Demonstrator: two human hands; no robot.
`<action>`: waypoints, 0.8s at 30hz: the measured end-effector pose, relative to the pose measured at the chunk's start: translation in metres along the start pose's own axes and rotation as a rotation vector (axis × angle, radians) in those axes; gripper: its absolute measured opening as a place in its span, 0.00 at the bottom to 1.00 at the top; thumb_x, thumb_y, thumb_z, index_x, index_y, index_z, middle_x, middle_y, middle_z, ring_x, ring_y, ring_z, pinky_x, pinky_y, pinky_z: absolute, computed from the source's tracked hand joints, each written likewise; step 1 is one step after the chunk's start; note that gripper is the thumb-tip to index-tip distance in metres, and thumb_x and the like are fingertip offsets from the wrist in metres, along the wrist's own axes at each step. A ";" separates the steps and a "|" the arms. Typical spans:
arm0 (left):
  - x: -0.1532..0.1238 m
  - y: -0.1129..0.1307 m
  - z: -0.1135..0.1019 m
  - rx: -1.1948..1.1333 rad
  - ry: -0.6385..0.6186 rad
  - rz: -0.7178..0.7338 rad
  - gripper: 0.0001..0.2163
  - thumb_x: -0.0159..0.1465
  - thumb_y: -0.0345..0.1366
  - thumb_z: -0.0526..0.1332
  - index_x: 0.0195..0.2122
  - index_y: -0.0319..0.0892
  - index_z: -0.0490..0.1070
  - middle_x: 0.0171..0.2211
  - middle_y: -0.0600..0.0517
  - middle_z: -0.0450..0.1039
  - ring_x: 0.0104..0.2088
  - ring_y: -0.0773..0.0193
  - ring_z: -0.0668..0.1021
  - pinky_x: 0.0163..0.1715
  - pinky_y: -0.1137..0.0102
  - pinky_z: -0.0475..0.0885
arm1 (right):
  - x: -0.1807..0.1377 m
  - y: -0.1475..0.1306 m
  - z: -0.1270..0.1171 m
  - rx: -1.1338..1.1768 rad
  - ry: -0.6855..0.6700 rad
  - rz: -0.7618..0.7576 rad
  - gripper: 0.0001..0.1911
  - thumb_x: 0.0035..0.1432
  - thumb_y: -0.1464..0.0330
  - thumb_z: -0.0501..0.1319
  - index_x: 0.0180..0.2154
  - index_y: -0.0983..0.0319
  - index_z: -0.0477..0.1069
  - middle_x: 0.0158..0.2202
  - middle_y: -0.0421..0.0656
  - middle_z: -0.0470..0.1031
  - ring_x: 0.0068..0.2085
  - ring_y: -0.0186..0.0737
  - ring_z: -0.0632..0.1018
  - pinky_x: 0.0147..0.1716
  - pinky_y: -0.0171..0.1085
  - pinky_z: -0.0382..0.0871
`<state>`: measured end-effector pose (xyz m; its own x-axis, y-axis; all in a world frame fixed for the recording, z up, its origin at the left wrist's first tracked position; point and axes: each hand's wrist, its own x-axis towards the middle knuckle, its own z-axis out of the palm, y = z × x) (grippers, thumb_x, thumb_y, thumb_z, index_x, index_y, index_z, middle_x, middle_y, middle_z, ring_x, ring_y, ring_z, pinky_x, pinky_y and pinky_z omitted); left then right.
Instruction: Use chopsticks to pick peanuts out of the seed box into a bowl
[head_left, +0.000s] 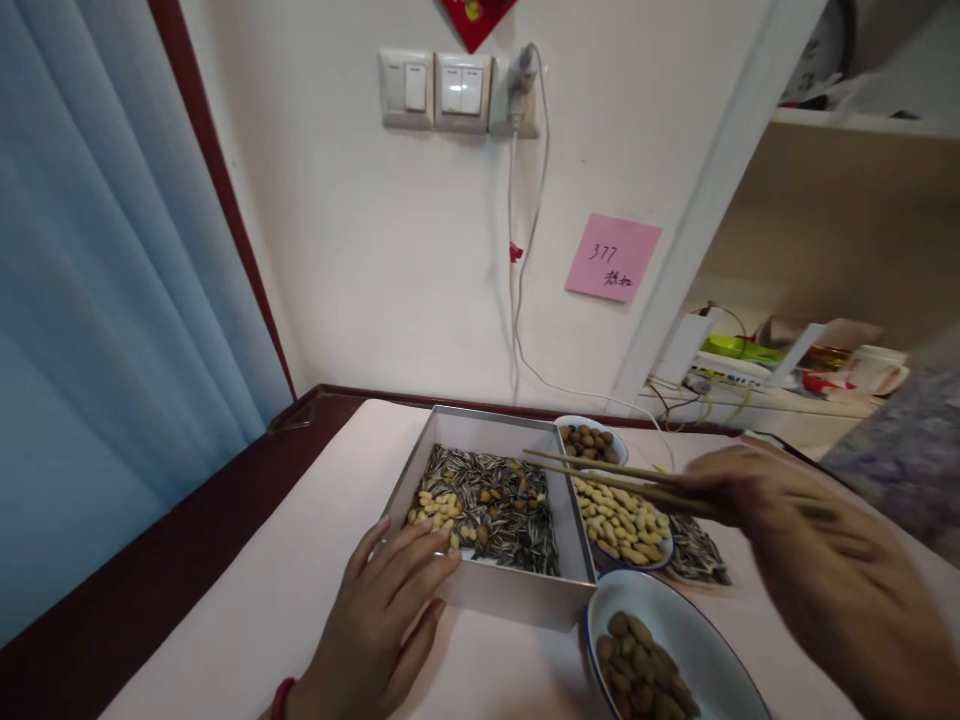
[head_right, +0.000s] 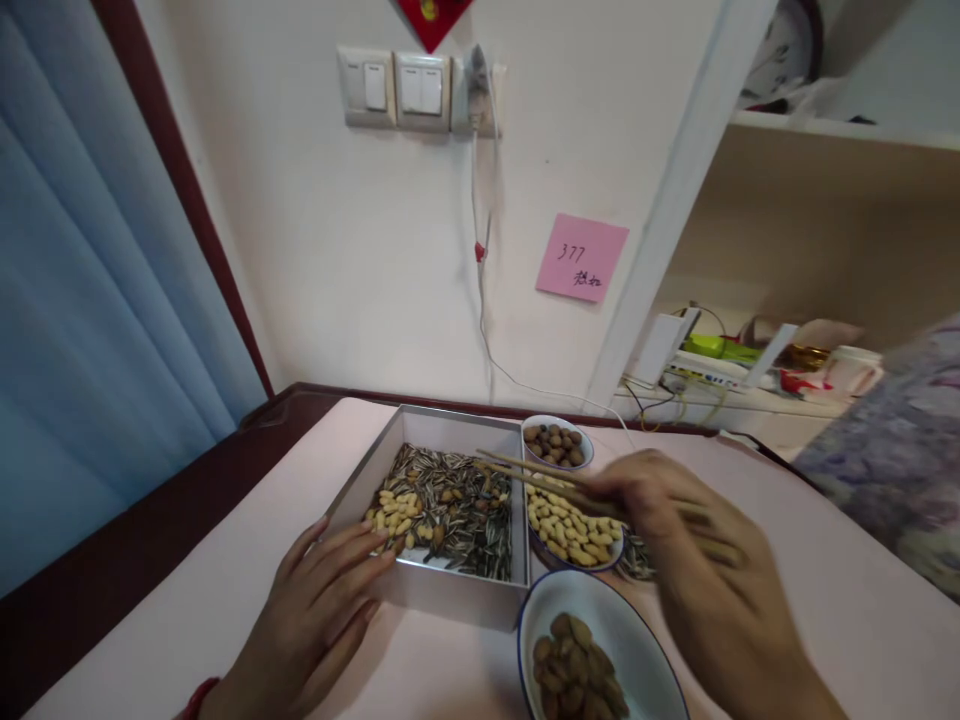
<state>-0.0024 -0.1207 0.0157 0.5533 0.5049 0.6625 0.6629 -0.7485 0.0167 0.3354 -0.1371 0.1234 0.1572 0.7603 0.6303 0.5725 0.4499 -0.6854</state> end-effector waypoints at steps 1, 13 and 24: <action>0.000 0.000 0.000 0.000 -0.002 -0.001 0.24 0.62 0.20 0.56 0.58 0.42 0.66 0.55 0.46 0.72 0.62 0.57 0.66 0.64 0.54 0.51 | 0.003 -0.007 0.016 0.050 -0.078 0.010 0.14 0.65 0.57 0.55 0.36 0.56 0.76 0.37 0.42 0.78 0.37 0.38 0.79 0.33 0.33 0.76; 0.001 0.006 0.000 -0.063 0.079 -0.050 0.21 0.62 0.21 0.55 0.55 0.43 0.70 0.54 0.49 0.75 0.60 0.60 0.69 0.65 0.58 0.50 | 0.033 -0.017 0.134 0.181 -0.535 -0.056 0.19 0.67 0.57 0.51 0.30 0.60 0.68 0.29 0.39 0.69 0.33 0.34 0.71 0.34 0.36 0.64; 0.006 0.006 -0.007 -0.036 0.074 -0.040 0.21 0.60 0.20 0.56 0.53 0.42 0.70 0.52 0.50 0.76 0.58 0.61 0.70 0.65 0.60 0.51 | 0.033 -0.008 0.153 0.163 -0.586 -0.085 0.19 0.68 0.57 0.50 0.28 0.60 0.65 0.27 0.38 0.66 0.30 0.33 0.68 0.32 0.35 0.60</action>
<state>0.0015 -0.1254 0.0256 0.4870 0.5023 0.7145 0.6642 -0.7442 0.0705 0.2127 -0.0437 0.0940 -0.3787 0.8291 0.4113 0.4260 0.5507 -0.7179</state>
